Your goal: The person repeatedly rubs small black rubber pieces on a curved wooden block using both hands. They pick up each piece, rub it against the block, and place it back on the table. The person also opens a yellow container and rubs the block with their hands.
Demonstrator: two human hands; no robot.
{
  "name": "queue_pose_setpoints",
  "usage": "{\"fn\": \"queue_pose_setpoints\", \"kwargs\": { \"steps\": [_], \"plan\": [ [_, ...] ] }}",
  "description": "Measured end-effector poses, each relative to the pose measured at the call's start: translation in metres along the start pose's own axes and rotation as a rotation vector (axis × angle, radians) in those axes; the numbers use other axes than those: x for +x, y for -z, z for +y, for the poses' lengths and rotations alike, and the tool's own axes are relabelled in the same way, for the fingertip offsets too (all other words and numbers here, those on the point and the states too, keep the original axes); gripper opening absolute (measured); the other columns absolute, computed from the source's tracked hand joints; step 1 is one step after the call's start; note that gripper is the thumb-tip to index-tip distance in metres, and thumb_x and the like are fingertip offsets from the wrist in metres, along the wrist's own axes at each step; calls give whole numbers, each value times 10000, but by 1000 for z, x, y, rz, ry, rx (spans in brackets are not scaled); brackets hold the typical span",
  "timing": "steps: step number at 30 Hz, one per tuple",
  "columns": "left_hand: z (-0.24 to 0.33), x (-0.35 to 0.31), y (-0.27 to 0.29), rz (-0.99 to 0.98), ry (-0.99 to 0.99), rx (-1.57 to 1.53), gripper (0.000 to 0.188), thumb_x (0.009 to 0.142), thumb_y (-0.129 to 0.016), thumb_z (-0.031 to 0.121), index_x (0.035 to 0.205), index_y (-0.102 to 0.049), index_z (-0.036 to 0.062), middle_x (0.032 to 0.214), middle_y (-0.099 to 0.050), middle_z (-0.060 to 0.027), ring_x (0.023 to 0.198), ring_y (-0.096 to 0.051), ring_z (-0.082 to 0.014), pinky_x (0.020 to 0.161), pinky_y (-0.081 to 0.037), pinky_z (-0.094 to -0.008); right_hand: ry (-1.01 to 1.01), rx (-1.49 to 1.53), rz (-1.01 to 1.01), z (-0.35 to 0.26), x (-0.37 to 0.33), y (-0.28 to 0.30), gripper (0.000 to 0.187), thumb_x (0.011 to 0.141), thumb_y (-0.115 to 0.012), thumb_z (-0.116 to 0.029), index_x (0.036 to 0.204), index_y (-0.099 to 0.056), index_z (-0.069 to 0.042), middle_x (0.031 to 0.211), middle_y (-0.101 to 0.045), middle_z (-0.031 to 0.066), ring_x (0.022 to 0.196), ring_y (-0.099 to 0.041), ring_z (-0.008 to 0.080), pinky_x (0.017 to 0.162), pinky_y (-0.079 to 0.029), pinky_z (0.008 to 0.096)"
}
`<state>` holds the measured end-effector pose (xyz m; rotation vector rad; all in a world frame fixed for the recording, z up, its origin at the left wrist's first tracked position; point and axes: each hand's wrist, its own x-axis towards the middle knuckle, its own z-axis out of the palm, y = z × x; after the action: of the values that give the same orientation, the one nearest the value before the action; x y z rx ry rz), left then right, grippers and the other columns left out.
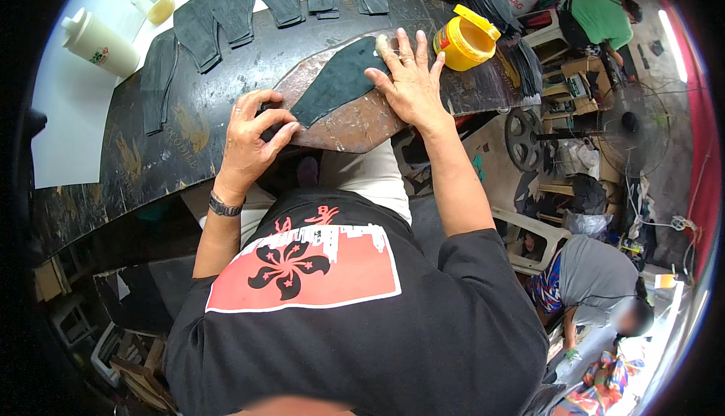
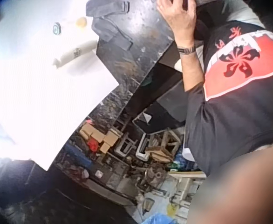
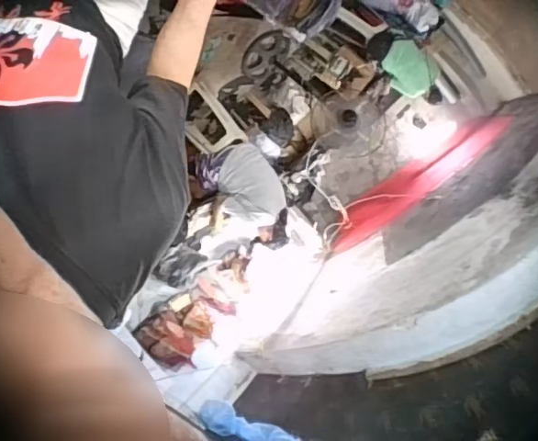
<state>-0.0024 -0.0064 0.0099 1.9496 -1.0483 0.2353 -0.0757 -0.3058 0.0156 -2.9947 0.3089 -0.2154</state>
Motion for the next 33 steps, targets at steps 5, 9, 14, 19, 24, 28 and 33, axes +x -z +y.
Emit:
{"fn": "queue_pose_setpoints", "kwargs": {
  "steps": [5,9,14,19,24,28,33],
  "plan": [
    [1,0,1,-15,4,-4,176,755,-810,223,846,-726,98,1098,-632,-79,1085,-577,-283,948,-443,-408,47,-130,-85,-3,11,6,743,956,-367,-697,1564,-314,-272,1658,-174,116,1540,-2,347,1164,23,673],
    [-1,4,0,-6,5,-6,179,749,-815,197,861,-728,87,1098,-637,-82,1091,-581,-288,950,-448,-410,173,-134,-131,-3,24,7,723,955,-374,-695,1566,-299,-316,1663,-156,108,1541,9,342,1177,32,651],
    [-4,3,-2,11,1,2,193,756,-821,261,836,-723,114,1114,-631,-71,1099,-575,-276,940,-437,-407,287,-159,-217,-10,23,7,634,988,-388,-626,1563,-281,-381,1674,-106,82,1541,24,335,1187,39,628],
    [-5,3,-3,7,9,-6,195,760,-821,267,833,-723,116,1112,-631,-70,1103,-574,-275,948,-436,-408,392,-115,-169,-21,20,8,617,976,-430,-615,1547,-309,-413,1674,-114,85,1542,20,336,1185,41,631],
    [-5,2,-1,44,3,-11,192,768,-818,259,831,-721,105,1107,-634,-78,1082,-581,-282,940,-445,-412,437,-83,-180,-36,11,6,637,954,-458,-631,1539,-330,-413,1669,-137,90,1540,5,347,1176,11,659],
    [-7,-1,-1,157,136,-124,190,800,-799,247,841,-718,80,1106,-642,-96,1055,-588,-295,920,-461,-403,520,-35,-169,-49,0,5,684,918,-455,-692,1532,-343,-412,1657,-174,101,1535,-20,366,1157,-11,696],
    [-13,0,0,206,176,-173,259,991,-596,285,1034,-713,58,1179,-625,-127,1111,-585,-271,964,-453,-363,588,20,-165,-65,-13,2,697,901,-450,-718,1523,-360,-417,1638,-228,108,1531,-47,374,1136,-46,733]
  ]
}}
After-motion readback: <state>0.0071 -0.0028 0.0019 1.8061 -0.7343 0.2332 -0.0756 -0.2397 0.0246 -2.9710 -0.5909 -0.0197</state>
